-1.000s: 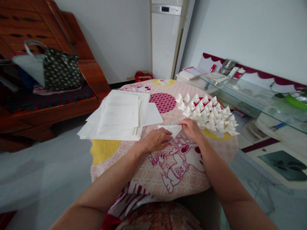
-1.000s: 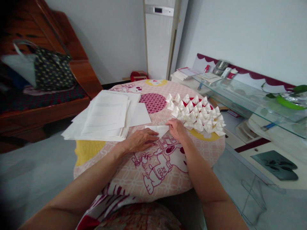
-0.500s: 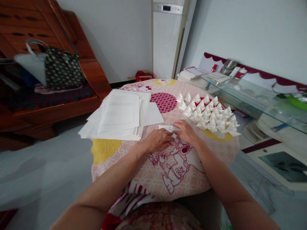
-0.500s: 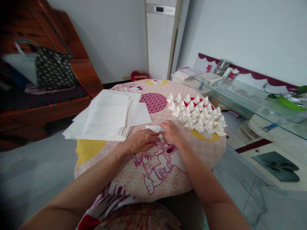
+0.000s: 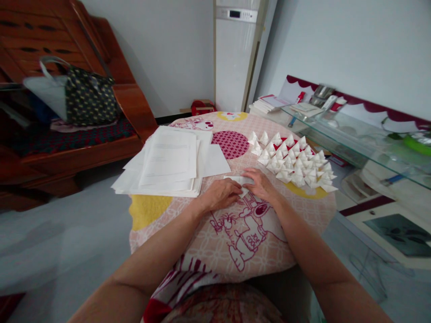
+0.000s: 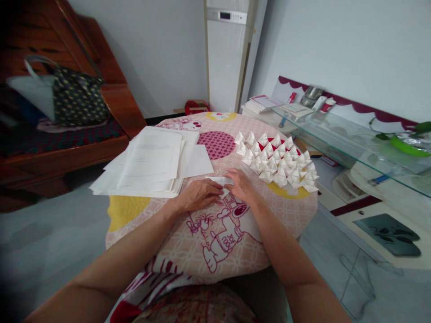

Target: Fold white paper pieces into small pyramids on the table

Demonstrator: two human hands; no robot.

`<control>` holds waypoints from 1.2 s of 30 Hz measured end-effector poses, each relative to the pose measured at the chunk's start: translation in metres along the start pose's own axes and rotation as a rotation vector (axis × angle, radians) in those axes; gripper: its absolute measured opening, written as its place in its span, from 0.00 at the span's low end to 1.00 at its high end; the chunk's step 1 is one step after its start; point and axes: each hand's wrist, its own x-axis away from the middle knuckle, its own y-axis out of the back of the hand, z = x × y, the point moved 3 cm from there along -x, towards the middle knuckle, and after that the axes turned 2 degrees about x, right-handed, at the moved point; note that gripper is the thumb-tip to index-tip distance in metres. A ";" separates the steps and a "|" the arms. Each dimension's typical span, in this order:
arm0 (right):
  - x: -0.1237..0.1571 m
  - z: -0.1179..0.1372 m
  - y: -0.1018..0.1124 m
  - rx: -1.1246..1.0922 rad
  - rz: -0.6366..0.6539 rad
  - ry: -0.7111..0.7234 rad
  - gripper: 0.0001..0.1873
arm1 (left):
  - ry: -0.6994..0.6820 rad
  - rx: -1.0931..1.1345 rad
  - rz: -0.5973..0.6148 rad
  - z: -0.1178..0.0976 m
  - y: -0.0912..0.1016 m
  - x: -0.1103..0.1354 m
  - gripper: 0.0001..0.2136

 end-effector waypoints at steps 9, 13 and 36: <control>-0.002 0.008 0.006 -0.020 -0.011 0.008 0.20 | 0.227 -0.005 -0.207 0.030 -0.009 -0.015 0.16; -0.004 0.006 0.007 0.001 -0.014 -0.023 0.23 | 0.263 -0.047 -0.152 0.039 -0.011 -0.024 0.14; -0.003 0.015 0.021 -0.903 -0.099 -0.470 0.29 | 0.304 0.903 -0.588 0.042 0.015 -0.027 0.13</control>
